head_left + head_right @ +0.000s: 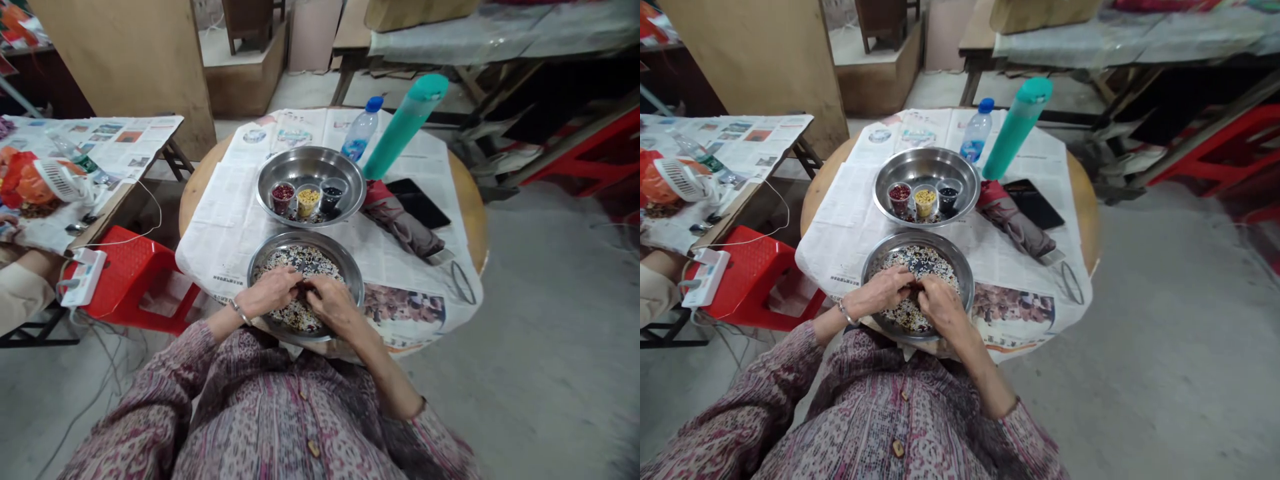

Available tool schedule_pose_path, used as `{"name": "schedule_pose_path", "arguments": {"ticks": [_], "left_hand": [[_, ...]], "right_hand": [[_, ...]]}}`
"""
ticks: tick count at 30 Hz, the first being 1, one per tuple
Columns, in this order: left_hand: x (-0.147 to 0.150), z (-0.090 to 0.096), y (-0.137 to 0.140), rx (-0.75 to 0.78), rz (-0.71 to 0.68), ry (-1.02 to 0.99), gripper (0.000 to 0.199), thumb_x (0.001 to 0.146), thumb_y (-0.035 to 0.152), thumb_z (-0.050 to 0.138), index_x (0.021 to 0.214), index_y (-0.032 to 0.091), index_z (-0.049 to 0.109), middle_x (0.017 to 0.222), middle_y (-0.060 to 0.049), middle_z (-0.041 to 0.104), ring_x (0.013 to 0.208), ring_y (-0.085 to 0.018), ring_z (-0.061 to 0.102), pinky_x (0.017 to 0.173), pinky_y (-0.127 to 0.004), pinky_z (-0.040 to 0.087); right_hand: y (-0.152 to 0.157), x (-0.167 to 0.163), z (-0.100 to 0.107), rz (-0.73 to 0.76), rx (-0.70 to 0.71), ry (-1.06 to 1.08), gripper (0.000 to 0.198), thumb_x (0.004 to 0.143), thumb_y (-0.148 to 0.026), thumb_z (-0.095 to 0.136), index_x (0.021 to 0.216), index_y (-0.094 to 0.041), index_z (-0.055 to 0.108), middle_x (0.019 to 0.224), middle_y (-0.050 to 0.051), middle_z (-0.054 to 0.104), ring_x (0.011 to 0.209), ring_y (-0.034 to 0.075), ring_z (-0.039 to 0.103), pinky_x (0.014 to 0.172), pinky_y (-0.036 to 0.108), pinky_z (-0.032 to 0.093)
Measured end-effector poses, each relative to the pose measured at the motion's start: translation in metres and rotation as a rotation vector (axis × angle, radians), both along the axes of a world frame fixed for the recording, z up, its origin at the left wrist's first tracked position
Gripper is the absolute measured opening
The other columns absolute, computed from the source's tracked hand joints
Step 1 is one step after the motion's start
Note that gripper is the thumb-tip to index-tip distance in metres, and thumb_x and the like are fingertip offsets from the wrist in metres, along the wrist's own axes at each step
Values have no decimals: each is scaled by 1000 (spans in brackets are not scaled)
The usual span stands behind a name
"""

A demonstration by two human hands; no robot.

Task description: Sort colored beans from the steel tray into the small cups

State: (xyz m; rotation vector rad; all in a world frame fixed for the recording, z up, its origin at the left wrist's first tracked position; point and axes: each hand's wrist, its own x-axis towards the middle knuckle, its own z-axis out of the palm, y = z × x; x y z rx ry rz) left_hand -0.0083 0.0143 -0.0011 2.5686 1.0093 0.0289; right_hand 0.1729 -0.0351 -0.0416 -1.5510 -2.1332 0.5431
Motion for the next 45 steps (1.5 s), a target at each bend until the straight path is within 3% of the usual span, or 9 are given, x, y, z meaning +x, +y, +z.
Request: {"name": "schedule_pose_path", "arguments": {"ticks": [9, 14, 18, 24, 26, 29, 33, 39, 45], "left_hand": [[-26, -2, -42, 107, 12, -131, 14, 99, 16, 48, 103, 16, 62, 111, -7, 60, 108, -20, 54, 103, -41, 47], [-26, -12, -45, 178, 172, -271, 14, 99, 19, 49, 94, 16, 62, 107, -8, 60, 104, -21, 53, 97, -41, 51], [-24, -21, -47, 200, 261, -385, 16, 100, 18, 46, 98, 16, 61, 99, -7, 59, 99, -20, 54, 95, -39, 52], [-25, -29, -52, 179, 413, -524, 30, 98, 7, 32, 119, 15, 53, 112, -11, 57, 110, -20, 52, 102, -39, 49], [-25, -29, -52, 172, 432, -508, 29, 97, 7, 32, 114, 16, 54, 110, -11, 57, 109, -21, 52, 102, -40, 48], [-25, -28, -51, 162, 427, -454, 29, 96, 8, 33, 113, 17, 54, 109, -10, 57, 108, -22, 53, 100, -40, 48], [-24, -27, -51, 172, 404, -371, 32, 95, 6, 34, 119, 16, 52, 111, -10, 57, 107, -22, 51, 99, -37, 48], [-25, -18, -49, 159, 357, -283, 24, 99, 22, 47, 122, 17, 53, 118, -10, 55, 115, -24, 49, 105, -41, 45], [-17, -2, -54, 18, 224, -59, 68, 80, 38, 78, 134, 23, 41, 139, -12, 42, 126, -32, 44, 100, -48, 49]], "right_hand": [[-33, -5, 14, 185, 74, -182, 40, 83, -17, 66, 123, -24, 60, 132, 11, 55, 119, 29, 52, 97, 46, 51], [-6, -12, 1, 113, 44, -184, 22, 92, -15, 52, 107, -23, 67, 104, 8, 63, 100, 24, 59, 83, 36, 53], [17, -13, 1, 22, 59, -170, 26, 95, -13, 44, 103, -20, 68, 98, 9, 65, 87, 21, 61, 79, 34, 52], [21, -36, 15, 287, 133, -107, 36, 85, -22, 64, 122, -21, 63, 134, 13, 58, 126, 30, 48, 103, 48, 45], [21, -43, 15, 331, 124, -160, 43, 82, -24, 69, 125, -20, 61, 141, 15, 53, 131, 34, 42, 105, 52, 42], [29, -43, 11, 342, 93, -196, 28, 87, -23, 63, 115, -19, 66, 131, 15, 59, 122, 32, 48, 101, 50, 44], [41, -24, 5, 193, 68, -187, 23, 95, -19, 46, 101, -20, 68, 104, 11, 64, 103, 25, 55, 92, 39, 48], [20, 16, 8, 37, 86, -188, 28, 92, -15, 47, 110, -19, 68, 107, 11, 66, 105, 25, 57, 95, 39, 49], [-16, 14, 5, -15, 59, -199, 39, 89, -37, 60, 125, -20, 60, 115, 14, 63, 109, 31, 57, 87, 44, 53]]}}
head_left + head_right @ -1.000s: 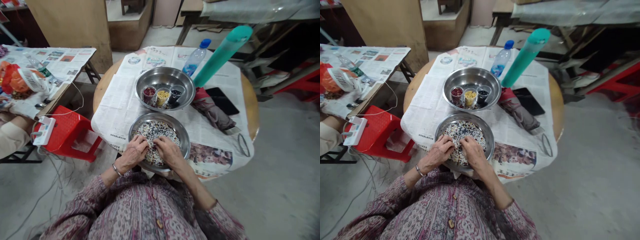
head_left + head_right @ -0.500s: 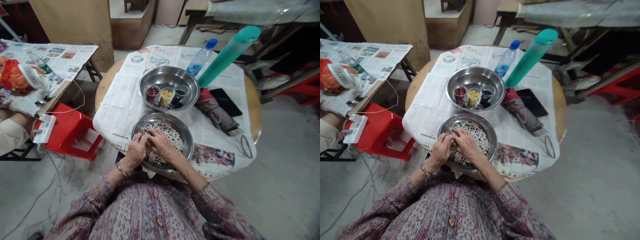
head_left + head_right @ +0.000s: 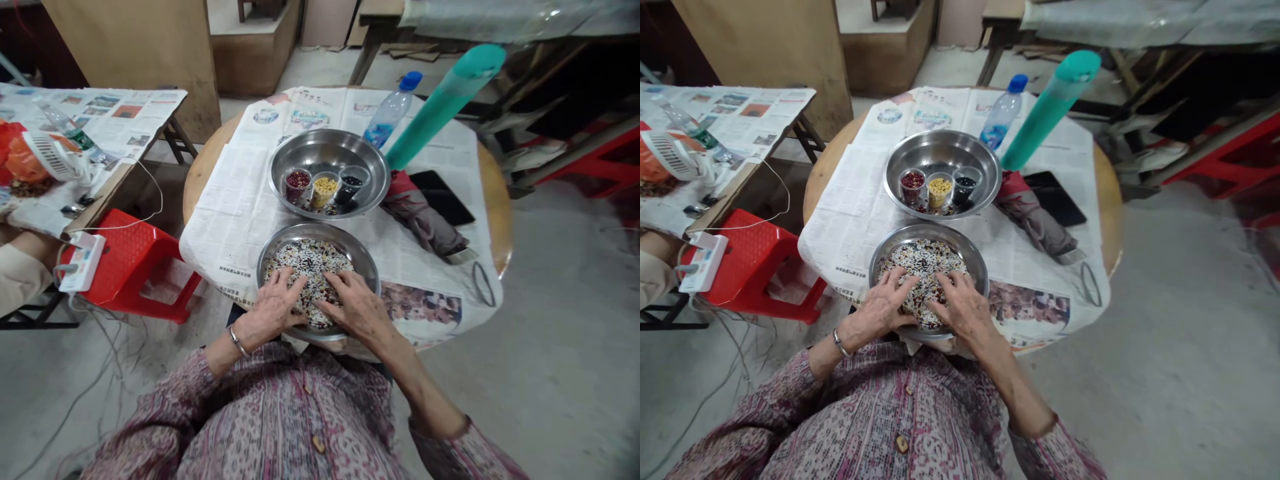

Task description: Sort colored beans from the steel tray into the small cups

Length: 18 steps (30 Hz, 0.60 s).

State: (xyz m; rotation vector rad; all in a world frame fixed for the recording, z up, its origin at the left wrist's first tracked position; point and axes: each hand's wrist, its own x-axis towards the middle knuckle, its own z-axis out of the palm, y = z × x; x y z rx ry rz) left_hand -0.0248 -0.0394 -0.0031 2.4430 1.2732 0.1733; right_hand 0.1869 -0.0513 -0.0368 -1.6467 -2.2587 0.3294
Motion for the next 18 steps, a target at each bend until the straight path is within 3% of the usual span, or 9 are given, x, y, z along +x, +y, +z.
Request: {"name": "schedule_pose_path", "arguments": {"ticks": [4, 8, 11, 13, 16, 18], "left_hand": [[14, -2, 7, -75, -35, 48, 27, 94, 13, 52, 120, 19, 48, 120, -9, 51, 111, -22, 53, 94, -38, 52], [22, -5, 32, -46, 2, 21, 27, 93, 2, 38, 109, 18, 54, 108, -8, 56, 98, -19, 56, 91, -34, 52], [22, -2, 48, 56, 69, -1, 19, 98, 15, 44, 112, 20, 56, 114, -7, 57, 108, -21, 54, 97, -36, 49], [22, 0, 51, 118, 76, 12, 32, 95, 35, 59, 124, 22, 54, 133, -9, 51, 123, -27, 47, 103, -43, 46], [28, 0, 48, 111, 14, 78, 80, 75, 58, 77, 139, 24, 44, 151, -14, 35, 134, -38, 35, 107, -55, 41], [35, -2, 44, 81, -33, 111, 77, 76, 55, 78, 138, 24, 45, 147, -15, 37, 132, -38, 37, 105, -56, 42]], "right_hand": [[3, -17, -14, 7, -44, 207, 30, 89, -18, 48, 115, -18, 64, 106, 12, 67, 100, 25, 64, 90, 41, 53], [15, -23, -18, -55, 13, 374, 37, 88, -13, 42, 114, -20, 67, 109, 10, 72, 103, 23, 66, 97, 43, 52], [15, -18, -15, -117, 114, 393, 39, 92, -14, 38, 119, -19, 67, 119, 12, 70, 113, 24, 63, 102, 46, 50], [9, -14, -14, -144, 181, 358, 38, 93, -15, 39, 119, -18, 67, 124, 14, 67, 118, 25, 60, 104, 48, 49], [-3, -9, -17, -168, 245, 302, 33, 94, -17, 43, 115, -18, 68, 120, 14, 67, 114, 26, 60, 101, 48, 51], [-9, -8, -21, -174, 275, 287, 32, 94, -17, 45, 115, -20, 68, 118, 12, 67, 111, 26, 60, 99, 48, 52]]}}
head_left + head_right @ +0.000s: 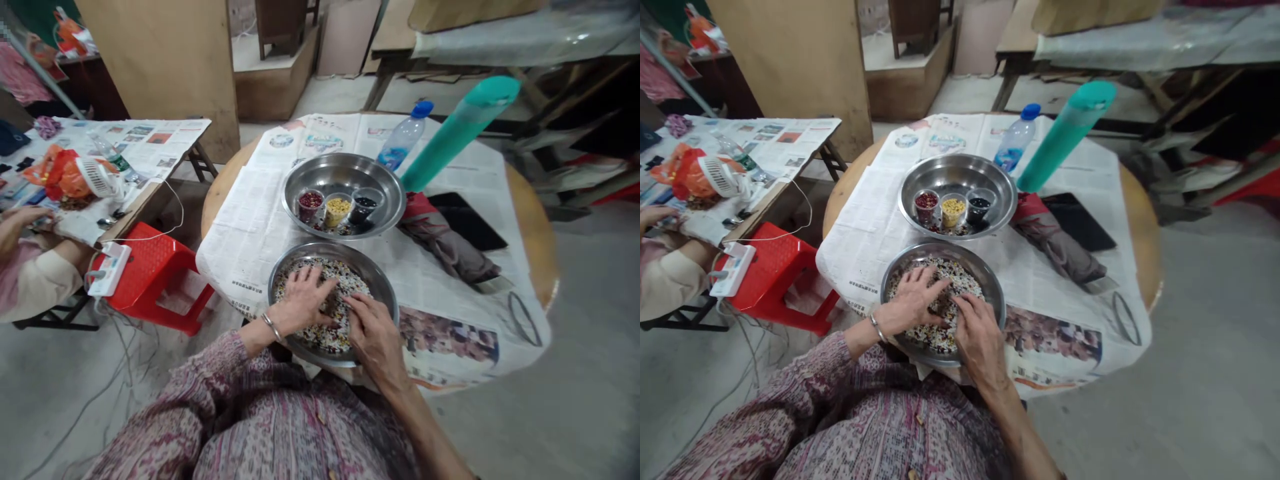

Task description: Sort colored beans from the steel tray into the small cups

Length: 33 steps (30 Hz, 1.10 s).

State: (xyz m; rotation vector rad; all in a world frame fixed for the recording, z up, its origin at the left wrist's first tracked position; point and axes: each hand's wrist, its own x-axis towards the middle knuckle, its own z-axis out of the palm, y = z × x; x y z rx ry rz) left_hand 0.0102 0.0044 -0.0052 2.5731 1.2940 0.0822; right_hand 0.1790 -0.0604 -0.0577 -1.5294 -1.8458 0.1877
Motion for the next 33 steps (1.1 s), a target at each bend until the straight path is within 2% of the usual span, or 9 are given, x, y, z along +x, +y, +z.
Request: {"name": "schedule_pose_path", "arguments": {"ticks": [4, 11, 14, 18, 20, 23, 27, 30, 33], "left_hand": [[13, -3, -5, -87, -73, 10, 22, 97, 19, 48, 117, 20, 56, 126, -11, 49, 113, -26, 50, 91, -40, 53], [0, 1, 6, -30, 33, 57, 26, 95, 5, 37, 111, 16, 55, 115, -10, 55, 111, -24, 52, 85, -34, 54], [-10, 6, -1, -14, 106, 61, 16, 100, 27, 47, 109, 17, 57, 116, -10, 55, 113, -27, 51, 85, -36, 54], [-15, 12, -25, -110, -26, 31, 57, 82, 57, 71, 121, 20, 54, 120, -11, 51, 111, -29, 51, 87, -40, 54], [-13, 11, -34, -134, -126, 27, 52, 85, 49, 72, 124, 21, 53, 120, -11, 49, 109, -28, 51, 86, -38, 54], [-5, 4, -34, -108, -246, 17, 19, 98, 21, 52, 116, 19, 56, 118, -11, 50, 108, -24, 53, 88, -35, 52], [12, -4, -12, -40, -328, -2, 26, 99, 10, 37, 118, 15, 55, 121, -12, 53, 111, -22, 54, 90, -33, 51], [18, -4, 10, 43, -248, 50, 27, 99, 9, 37, 116, 16, 56, 121, -11, 54, 113, -23, 52, 89, -34, 51], [11, 1, 23, 118, -39, 101, 20, 99, 15, 42, 109, 17, 59, 120, -11, 55, 114, -25, 49, 91, -36, 51]], "right_hand": [[-4, -3, -6, -42, 61, -1, 30, 94, -18, 45, 113, -20, 68, 116, 13, 67, 109, 26, 61, 96, 48, 53], [-3, -6, -3, -59, 97, 14, 26, 95, -19, 47, 109, -21, 69, 110, 11, 69, 103, 25, 62, 92, 46, 54], [-3, -7, -2, -67, 108, 26, 25, 94, -18, 48, 107, -21, 69, 108, 11, 70, 102, 25, 62, 91, 44, 54], [-4, -7, -2, -73, 110, 44, 25, 94, -18, 48, 107, -21, 69, 107, 10, 70, 101, 24, 63, 91, 44, 53], [-4, -7, -1, -87, 107, 67, 26, 94, -19, 48, 108, -22, 69, 107, 10, 70, 100, 24, 63, 91, 44, 53], [-5, -8, 0, -116, 107, 100, 27, 95, -19, 46, 110, -22, 69, 108, 10, 70, 102, 24, 62, 92, 43, 53], [-6, -8, 1, -138, 103, 117, 30, 95, -18, 43, 113, -20, 68, 112, 12, 68, 107, 24, 61, 94, 44, 52], [-5, -8, 2, -149, 119, 117, 32, 96, -17, 42, 115, -20, 67, 113, 12, 67, 109, 24, 61, 95, 44, 52], [-3, -9, 3, -152, 158, 128, 32, 95, -16, 43, 115, -20, 67, 111, 11, 68, 107, 24, 62, 94, 43, 53]]}}
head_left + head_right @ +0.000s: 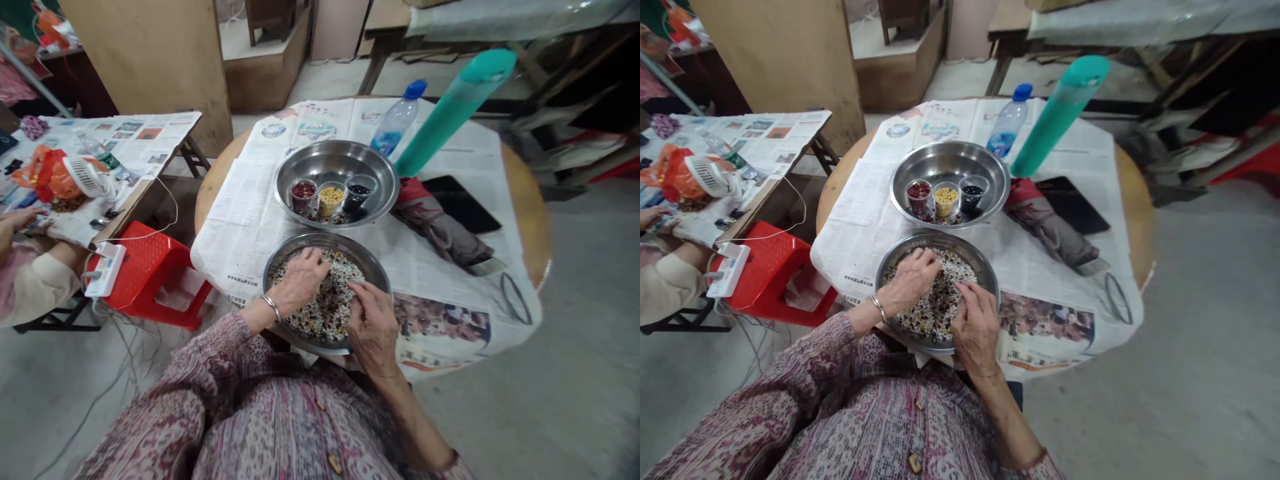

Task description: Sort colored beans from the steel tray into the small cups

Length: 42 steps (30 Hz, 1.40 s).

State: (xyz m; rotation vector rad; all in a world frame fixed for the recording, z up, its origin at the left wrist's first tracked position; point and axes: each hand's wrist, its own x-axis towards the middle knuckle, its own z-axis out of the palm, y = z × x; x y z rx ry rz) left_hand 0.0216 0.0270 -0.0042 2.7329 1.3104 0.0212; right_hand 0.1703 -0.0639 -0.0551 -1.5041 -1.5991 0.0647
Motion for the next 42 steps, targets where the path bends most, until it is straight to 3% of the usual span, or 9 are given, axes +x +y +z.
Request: {"name": "schedule_pose_path", "arguments": {"ticks": [3, 5, 9, 13, 20, 25, 29, 36, 42], "left_hand": [[-14, 3, -1, 3, 175, -22, 36, 94, 39, 60, 123, 19, 56, 130, -12, 49, 118, -30, 47, 94, -42, 50], [-21, 4, -8, -45, 175, -41, 51, 88, 47, 68, 129, 21, 52, 133, -12, 46, 120, -31, 46, 96, -44, 50], [-19, 1, -25, -202, 25, -77, 19, 97, 21, 54, 115, 21, 57, 119, -7, 53, 107, -21, 52, 92, -34, 51], [-8, 0, -32, -278, -122, -117, 23, 94, 4, 42, 104, 17, 58, 108, -6, 57, 98, -18, 55, 90, -30, 51], [-20, 8, -38, -106, -27, -198, 23, 98, 12, 43, 114, 20, 56, 120, -6, 57, 108, -22, 52, 92, -35, 51], [-43, -2, -58, -20, 88, -228, 14, 100, 19, 43, 95, 18, 57, 97, -4, 59, 95, -19, 55, 89, -33, 50], [-48, -14, -66, 35, 105, -222, 14, 100, 26, 45, 93, 17, 54, 93, -4, 60, 91, -19, 56, 81, -32, 48], [-42, -19, -68, 39, 149, -195, 12, 96, 28, 51, 91, 18, 53, 90, -3, 62, 85, -19, 59, 76, -33, 45], [-38, -23, -70, 17, 167, -224, 16, 95, 29, 50, 88, 16, 54, 86, -5, 63, 85, -19, 60, 79, -33, 45]], "right_hand": [[0, -1, 1, 8, 1, 6, 31, 95, -15, 45, 116, -21, 68, 112, 11, 68, 106, 23, 62, 93, 43, 53], [0, -1, 2, 16, -7, -3, 32, 94, -14, 45, 116, -21, 68, 112, 11, 68, 106, 23, 62, 93, 42, 53], [0, -1, 2, 21, -14, -39, 32, 94, -13, 46, 118, -19, 67, 110, 12, 69, 105, 24, 62, 92, 42, 54], [-1, 0, 0, 12, 10, -50, 30, 94, -13, 47, 116, -18, 67, 110, 12, 69, 104, 23, 63, 91, 42, 54], [-1, 1, -3, 20, 27, -88, 27, 95, -14, 48, 115, -15, 67, 108, 13, 70, 103, 23, 64, 92, 39, 53], [-1, 4, -3, 72, 58, -138, 23, 95, -19, 52, 110, -13, 68, 103, 13, 71, 98, 24, 64, 91, 39, 52], [0, 5, 2, 112, 100, -190, 21, 95, -24, 53, 103, -11, 69, 92, 12, 71, 86, 23, 64, 84, 36, 51], [3, 5, 7, 132, 123, -319, 32, 99, -32, 47, 92, -9, 69, 80, 11, 70, 71, 22, 63, 71, 33, 48], [1, 6, 7, 136, 128, -318, 31, 98, -31, 49, 93, -9, 69, 81, 12, 71, 71, 22, 64, 71, 33, 49]]}}
